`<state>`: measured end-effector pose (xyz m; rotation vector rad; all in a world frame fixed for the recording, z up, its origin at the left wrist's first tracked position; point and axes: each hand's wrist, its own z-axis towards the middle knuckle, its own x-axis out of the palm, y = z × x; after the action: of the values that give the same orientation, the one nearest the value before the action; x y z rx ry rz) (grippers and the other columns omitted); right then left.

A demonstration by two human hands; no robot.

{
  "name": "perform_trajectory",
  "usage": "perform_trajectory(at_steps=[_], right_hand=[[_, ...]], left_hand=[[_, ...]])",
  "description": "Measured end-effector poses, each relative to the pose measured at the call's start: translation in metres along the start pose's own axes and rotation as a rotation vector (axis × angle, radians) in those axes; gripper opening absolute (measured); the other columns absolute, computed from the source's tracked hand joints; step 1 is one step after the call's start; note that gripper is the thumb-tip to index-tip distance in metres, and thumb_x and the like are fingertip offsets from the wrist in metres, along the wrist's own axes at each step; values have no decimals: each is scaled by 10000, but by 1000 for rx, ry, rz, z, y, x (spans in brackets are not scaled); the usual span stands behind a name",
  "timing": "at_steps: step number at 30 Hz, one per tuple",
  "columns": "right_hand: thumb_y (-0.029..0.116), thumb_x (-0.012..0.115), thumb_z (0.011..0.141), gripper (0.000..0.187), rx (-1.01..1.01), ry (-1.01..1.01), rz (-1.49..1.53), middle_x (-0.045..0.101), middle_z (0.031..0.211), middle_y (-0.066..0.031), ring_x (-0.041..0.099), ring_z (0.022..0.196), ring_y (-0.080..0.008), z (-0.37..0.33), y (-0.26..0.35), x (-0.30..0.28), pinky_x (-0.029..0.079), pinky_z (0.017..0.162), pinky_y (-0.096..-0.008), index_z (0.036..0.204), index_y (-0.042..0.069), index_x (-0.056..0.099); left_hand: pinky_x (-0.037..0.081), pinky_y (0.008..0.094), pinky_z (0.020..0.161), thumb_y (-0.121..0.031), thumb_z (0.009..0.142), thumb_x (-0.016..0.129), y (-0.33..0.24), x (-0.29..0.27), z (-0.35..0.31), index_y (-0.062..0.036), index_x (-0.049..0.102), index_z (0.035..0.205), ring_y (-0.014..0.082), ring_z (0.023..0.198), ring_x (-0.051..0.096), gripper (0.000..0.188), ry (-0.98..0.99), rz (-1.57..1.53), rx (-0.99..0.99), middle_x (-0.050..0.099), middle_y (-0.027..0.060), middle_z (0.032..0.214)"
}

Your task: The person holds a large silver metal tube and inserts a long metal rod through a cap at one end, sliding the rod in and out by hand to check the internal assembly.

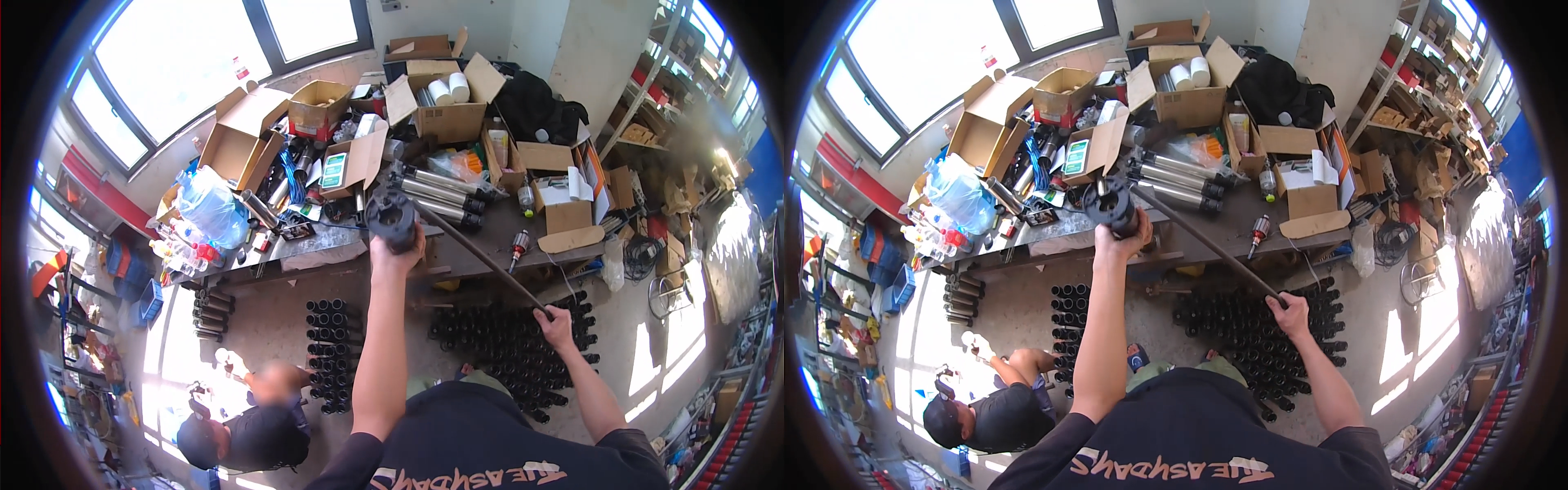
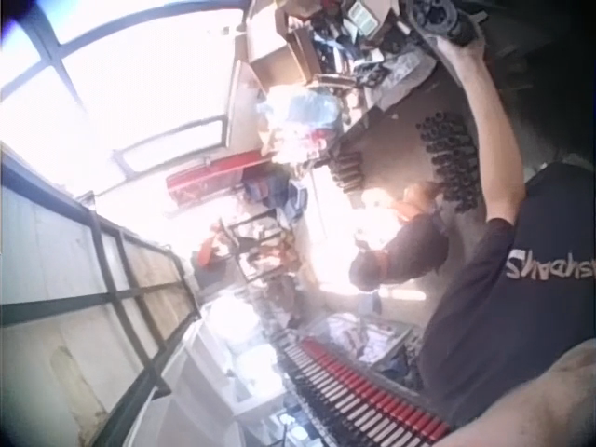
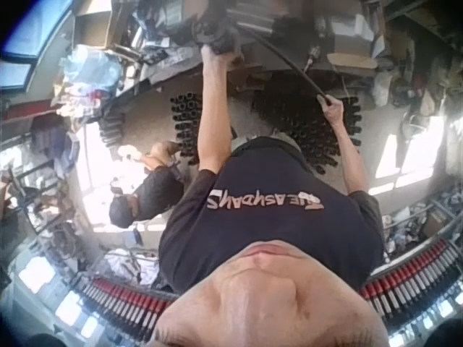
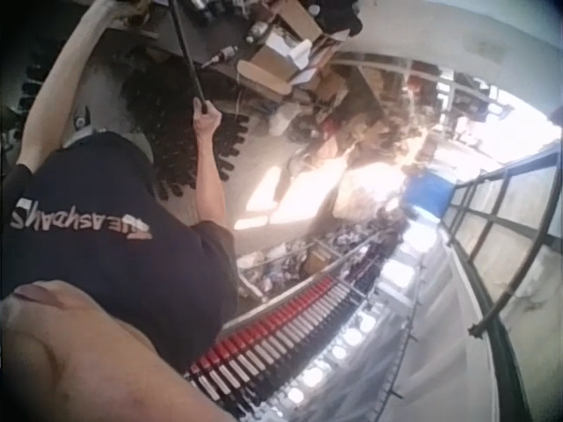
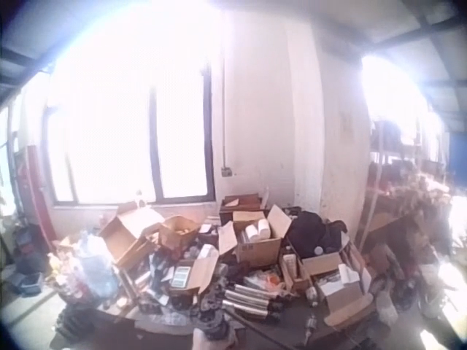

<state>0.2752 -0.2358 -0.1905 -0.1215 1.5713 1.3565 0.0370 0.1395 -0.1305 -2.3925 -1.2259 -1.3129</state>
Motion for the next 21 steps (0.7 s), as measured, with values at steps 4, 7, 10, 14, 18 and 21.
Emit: perform_trajectory(at_steps=[4, 7, 10, 14, 18, 21], right_hand=[[331, 739, 865, 354, -156, -45, -112, 562, 586, -184, 571, 538, -378, 78, 4, -32, 417, 512, -412, 706, 29, 647], [362, 749, 856, 365, -334, -47, -188, 569, 577, -175, 574, 531, -360, 140, -1, -58, 430, 521, -407, 699, 43, 670], [422, 755, 844, 413, -354, 56, -303, 569, 565, -170, 576, 517, -330, 184, 31, -95, 434, 523, -405, 684, 48, 683], [354, 748, 845, 372, -290, 135, -369, 546, 580, -185, 574, 515, -265, 209, 51, -118, 417, 520, -384, 725, 10, 675], [535, 694, 860, 539, -130, 108, -373, 598, 623, -196, 643, 659, -393, 111, 71, -95, 466, 581, -460, 742, 9, 679], [563, 580, 926, 555, 1, -205, -531, 638, 704, -225, 649, 734, -433, 88, 110, -82, 489, 647, -495, 794, 42, 721]], left_hand=[[661, 453, 770, -134, 742, 719, 1, 52, -10, 98, 385, 1232, 375, 1094, 495, 637, -272, -118, -190, 310, 276, 1255], [663, 446, 749, -165, 716, 759, -5, 48, 0, 88, 438, 1210, 353, 1079, 515, 640, -275, -103, -150, 332, 272, 1252], [662, 444, 744, -151, 683, 793, -6, 54, -4, 82, 455, 1208, 336, 1043, 551, 666, -357, -101, -193, 356, 253, 1249], [657, 409, 716, -198, 702, 786, -5, 56, -4, 105, 521, 1160, 386, 973, 602, 610, -403, -90, -187, 366, 309, 1248], [657, 456, 679, -64, 672, 777, -3, 76, -32, 79, 458, 1196, 345, 948, 618, 629, -592, -181, -201, 407, 209, 1235], [652, 457, 625, -80, 664, 783, -22, 77, -21, 82, 450, 1138, 323, 870, 630, 601, -731, -178, -257, 450, 201, 1167]])
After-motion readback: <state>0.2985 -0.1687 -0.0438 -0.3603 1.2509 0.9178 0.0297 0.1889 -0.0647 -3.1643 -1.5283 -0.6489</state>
